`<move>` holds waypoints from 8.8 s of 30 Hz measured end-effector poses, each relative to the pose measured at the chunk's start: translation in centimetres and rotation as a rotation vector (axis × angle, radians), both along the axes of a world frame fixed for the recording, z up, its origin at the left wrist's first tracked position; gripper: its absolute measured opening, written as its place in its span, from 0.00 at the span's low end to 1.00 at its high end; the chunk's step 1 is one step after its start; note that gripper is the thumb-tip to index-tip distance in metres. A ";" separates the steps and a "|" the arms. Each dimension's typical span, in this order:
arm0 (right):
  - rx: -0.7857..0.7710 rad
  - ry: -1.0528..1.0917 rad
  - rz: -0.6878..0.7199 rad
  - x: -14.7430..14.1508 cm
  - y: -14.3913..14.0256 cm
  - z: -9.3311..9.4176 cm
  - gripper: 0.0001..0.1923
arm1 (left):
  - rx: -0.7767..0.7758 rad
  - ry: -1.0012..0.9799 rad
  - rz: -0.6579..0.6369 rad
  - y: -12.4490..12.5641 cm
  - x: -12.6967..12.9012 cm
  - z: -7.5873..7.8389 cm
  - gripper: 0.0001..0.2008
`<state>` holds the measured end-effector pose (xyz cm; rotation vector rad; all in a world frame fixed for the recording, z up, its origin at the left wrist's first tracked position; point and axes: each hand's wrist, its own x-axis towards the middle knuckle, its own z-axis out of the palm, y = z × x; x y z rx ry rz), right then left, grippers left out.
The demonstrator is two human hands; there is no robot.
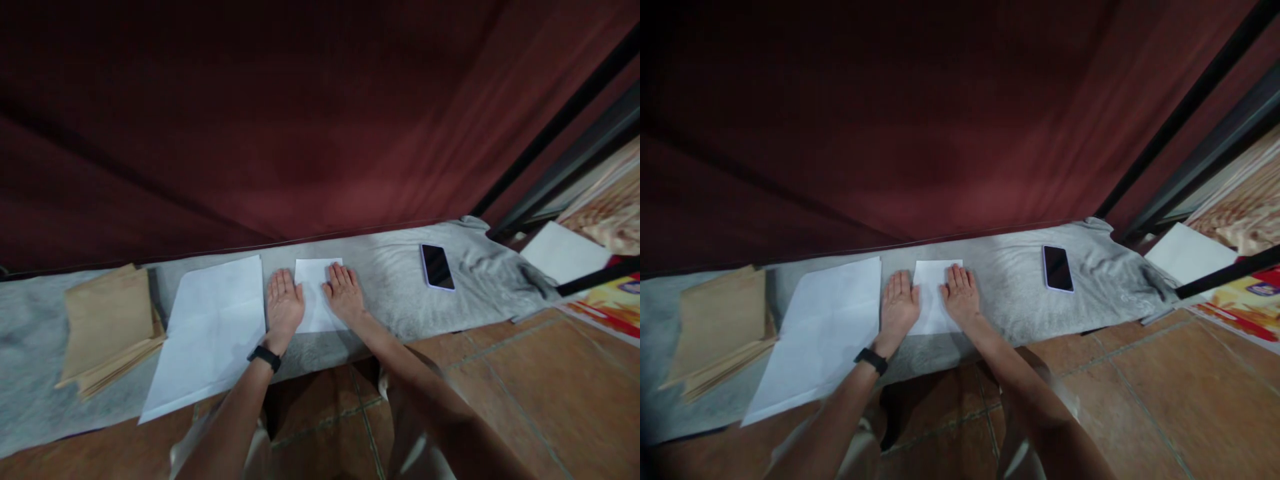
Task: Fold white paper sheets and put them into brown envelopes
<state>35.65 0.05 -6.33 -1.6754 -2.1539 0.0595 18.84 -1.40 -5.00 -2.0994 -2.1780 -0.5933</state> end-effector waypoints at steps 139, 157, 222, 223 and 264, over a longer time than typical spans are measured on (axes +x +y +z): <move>-0.044 -0.015 -0.073 4.0 3.1 -0.3 0.31 | -0.121 -0.074 -0.353 -7.4 -0.9 0.0 0.31; -0.035 0.027 0.446 -2.1 -3.7 0.5 0.28 | -0.192 -0.425 -0.113 -2.1 -2.6 2.8 0.26; -0.463 0.090 -0.025 3.6 0.4 5.2 0.15 | -0.293 -0.611 -0.100 0.2 -4.7 1.7 0.13; -0.467 0.039 -0.049 3.3 0.3 5.4 0.16 | -0.299 -0.568 -0.083 0.3 -4.6 2.0 0.13; -0.141 -0.087 -0.124 0.2 1.1 4.8 0.17 | -0.420 -0.341 0.074 1.9 -2.6 3.9 0.18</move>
